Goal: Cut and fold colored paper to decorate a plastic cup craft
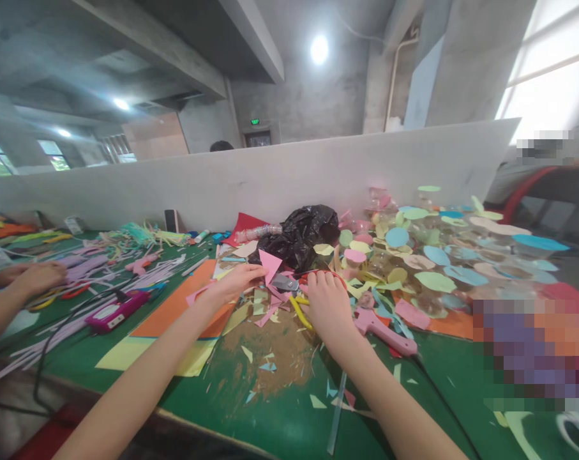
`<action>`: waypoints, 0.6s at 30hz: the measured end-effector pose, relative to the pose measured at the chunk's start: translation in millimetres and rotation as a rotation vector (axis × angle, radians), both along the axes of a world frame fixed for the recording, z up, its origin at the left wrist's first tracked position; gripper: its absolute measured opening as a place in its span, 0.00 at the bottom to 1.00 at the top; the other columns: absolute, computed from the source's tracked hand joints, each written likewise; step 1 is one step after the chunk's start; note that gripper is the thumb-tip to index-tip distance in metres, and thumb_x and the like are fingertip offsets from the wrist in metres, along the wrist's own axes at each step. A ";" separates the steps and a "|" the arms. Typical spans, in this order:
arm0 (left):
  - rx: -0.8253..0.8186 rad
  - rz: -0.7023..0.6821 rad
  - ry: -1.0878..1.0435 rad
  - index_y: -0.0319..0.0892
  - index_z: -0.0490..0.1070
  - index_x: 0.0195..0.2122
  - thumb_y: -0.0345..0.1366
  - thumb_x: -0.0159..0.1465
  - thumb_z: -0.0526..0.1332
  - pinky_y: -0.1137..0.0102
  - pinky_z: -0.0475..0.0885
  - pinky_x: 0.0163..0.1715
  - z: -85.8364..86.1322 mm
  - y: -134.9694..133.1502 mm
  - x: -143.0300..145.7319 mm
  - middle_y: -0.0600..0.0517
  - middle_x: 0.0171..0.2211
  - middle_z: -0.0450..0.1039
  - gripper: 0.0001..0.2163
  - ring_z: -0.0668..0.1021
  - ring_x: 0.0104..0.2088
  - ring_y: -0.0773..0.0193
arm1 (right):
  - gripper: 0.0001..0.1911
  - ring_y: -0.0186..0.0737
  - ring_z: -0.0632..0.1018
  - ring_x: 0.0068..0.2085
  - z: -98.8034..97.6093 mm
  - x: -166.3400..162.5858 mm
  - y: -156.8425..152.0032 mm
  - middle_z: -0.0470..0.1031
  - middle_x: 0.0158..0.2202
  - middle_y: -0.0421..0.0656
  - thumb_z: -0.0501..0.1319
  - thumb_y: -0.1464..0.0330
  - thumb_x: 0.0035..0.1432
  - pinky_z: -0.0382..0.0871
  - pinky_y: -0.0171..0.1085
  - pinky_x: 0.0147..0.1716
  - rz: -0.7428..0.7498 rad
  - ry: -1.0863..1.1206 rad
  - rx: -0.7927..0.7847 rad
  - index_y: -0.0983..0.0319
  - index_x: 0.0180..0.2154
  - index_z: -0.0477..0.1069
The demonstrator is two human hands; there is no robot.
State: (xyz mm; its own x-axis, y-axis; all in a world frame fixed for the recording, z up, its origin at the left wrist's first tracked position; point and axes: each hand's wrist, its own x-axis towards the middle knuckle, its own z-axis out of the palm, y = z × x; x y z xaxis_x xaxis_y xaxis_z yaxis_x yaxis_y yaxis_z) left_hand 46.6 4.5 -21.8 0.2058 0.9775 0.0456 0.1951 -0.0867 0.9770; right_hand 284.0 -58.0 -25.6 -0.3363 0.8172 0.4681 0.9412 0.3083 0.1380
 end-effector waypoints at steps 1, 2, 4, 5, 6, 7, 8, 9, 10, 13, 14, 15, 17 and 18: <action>-0.003 0.003 0.002 0.37 0.72 0.24 0.44 0.51 0.68 0.73 0.62 0.25 -0.3 0.5 -1.2 0.52 0.23 0.71 0.14 0.71 0.24 0.68 | 0.18 0.52 0.73 0.44 0.2 -0.2 0.0 0.74 0.41 0.53 0.65 0.59 0.56 0.62 0.42 0.43 0.002 0.001 -0.005 0.66 0.42 0.68; -0.003 0.008 0.002 0.37 0.72 0.24 0.44 0.51 0.68 0.73 0.62 0.24 -0.3 0.8 -3.0 0.52 0.23 0.70 0.14 0.71 0.24 0.68 | 0.18 0.52 0.73 0.44 0.3 0.1 0.2 0.74 0.42 0.53 0.65 0.60 0.56 0.62 0.42 0.43 0.005 0.001 -0.011 0.66 0.42 0.68; 0.001 0.027 0.001 0.38 0.71 0.23 0.45 0.51 0.68 0.73 0.61 0.22 0.5 1.3 -8.6 0.52 0.21 0.69 0.14 0.70 0.22 0.69 | 0.17 0.53 0.73 0.45 0.4 2.0 1.2 0.74 0.42 0.54 0.64 0.61 0.57 0.62 0.43 0.44 0.004 -0.003 -0.017 0.67 0.43 0.69; 0.006 0.038 0.000 0.39 0.70 0.23 0.45 0.51 0.68 0.74 0.61 0.21 1.4 1.5 -12.1 0.53 0.20 0.69 0.14 0.70 0.21 0.69 | 0.17 0.53 0.73 0.45 0.4 3.6 2.0 0.74 0.42 0.54 0.64 0.61 0.58 0.62 0.43 0.44 0.000 -0.005 -0.016 0.67 0.43 0.69; 0.011 0.049 -0.002 0.39 0.70 0.22 0.45 0.51 0.67 0.74 0.60 0.21 2.5 1.8 -15.6 0.53 0.20 0.68 0.15 0.69 0.21 0.69 | 0.16 0.53 0.73 0.45 0.5 5.7 2.7 0.74 0.42 0.54 0.63 0.61 0.59 0.62 0.43 0.44 -0.007 -0.002 -0.015 0.67 0.43 0.69; 0.017 0.059 -0.003 0.39 0.69 0.22 0.46 0.52 0.67 0.74 0.60 0.20 3.6 2.3 -18.6 0.53 0.20 0.68 0.15 0.69 0.20 0.70 | 0.17 0.54 0.73 0.45 0.7 7.9 3.4 0.74 0.42 0.54 0.62 0.61 0.59 0.62 0.43 0.44 -0.016 0.007 -0.013 0.67 0.43 0.69; 0.024 0.067 -0.005 0.39 0.69 0.23 0.46 0.52 0.67 0.74 0.60 0.20 4.6 3.1 -20.8 0.53 0.20 0.68 0.15 0.69 0.20 0.70 | 0.18 0.54 0.73 0.45 0.9 10.2 4.0 0.74 0.42 0.55 0.61 0.59 0.60 0.62 0.44 0.44 -0.027 0.019 -0.011 0.68 0.43 0.69; 0.034 0.075 -0.007 0.39 0.69 0.23 0.47 0.52 0.66 0.74 0.61 0.21 5.2 3.9 -21.8 0.53 0.21 0.68 0.15 0.70 0.21 0.70 | 0.20 0.54 0.73 0.45 1.2 12.4 4.5 0.73 0.42 0.56 0.60 0.57 0.60 0.62 0.44 0.44 -0.039 0.035 -0.009 0.69 0.43 0.69; 0.046 0.081 -0.008 0.39 0.69 0.24 0.47 0.52 0.66 0.74 0.63 0.22 5.3 4.9 -21.4 0.52 0.22 0.69 0.15 0.71 0.22 0.69 | 0.22 0.55 0.73 0.45 1.5 14.5 5.0 0.73 0.42 0.57 0.59 0.55 0.60 0.62 0.45 0.44 -0.052 0.053 -0.008 0.69 0.43 0.69; 0.078 0.094 0.006 0.40 0.70 0.26 0.48 0.53 0.66 0.74 0.65 0.26 3.0 6.7 -14.3 0.51 0.26 0.71 0.15 0.73 0.26 0.69 | 0.26 0.57 0.73 0.46 2.6 18.9 7.2 0.73 0.43 0.58 0.58 0.53 0.60 0.62 0.45 0.45 -0.086 0.125 -0.026 0.70 0.45 0.68; 0.083 0.094 0.020 0.40 0.70 0.27 0.48 0.53 0.65 0.74 0.66 0.27 1.8 6.6 -11.2 0.52 0.26 0.71 0.15 0.73 0.26 0.68 | 0.26 0.58 0.73 0.46 3.0 19.8 8.6 0.73 0.43 0.58 0.57 0.52 0.60 0.63 0.45 0.45 -0.096 0.162 -0.043 0.70 0.45 0.68; 0.085 0.091 0.038 0.40 0.70 0.27 0.49 0.53 0.65 0.74 0.66 0.27 0.5 6.1 -8.6 0.52 0.26 0.71 0.15 0.72 0.26 0.68 | 0.26 0.58 0.74 0.46 3.6 20.4 10.2 0.73 0.43 0.58 0.57 0.52 0.60 0.63 0.45 0.44 -0.104 0.209 -0.067 0.70 0.45 0.67; 0.086 0.082 0.085 0.40 0.71 0.27 0.49 0.52 0.65 0.73 0.65 0.25 -1.6 4.5 -5.4 0.53 0.25 0.71 0.15 0.71 0.25 0.68 | 0.25 0.56 0.75 0.45 5.2 21.1 14.0 0.74 0.41 0.58 0.56 0.51 0.60 0.64 0.43 0.42 -0.114 0.332 -0.129 0.69 0.43 0.67; 0.088 0.078 0.110 0.40 0.71 0.27 0.49 0.52 0.65 0.74 0.63 0.24 -2.4 3.7 -4.9 0.54 0.24 0.70 0.15 0.70 0.24 0.68 | 0.25 0.55 0.76 0.43 6.2 21.2 15.7 0.75 0.40 0.58 0.56 0.51 0.60 0.65 0.42 0.40 -0.112 0.399 -0.157 0.68 0.42 0.67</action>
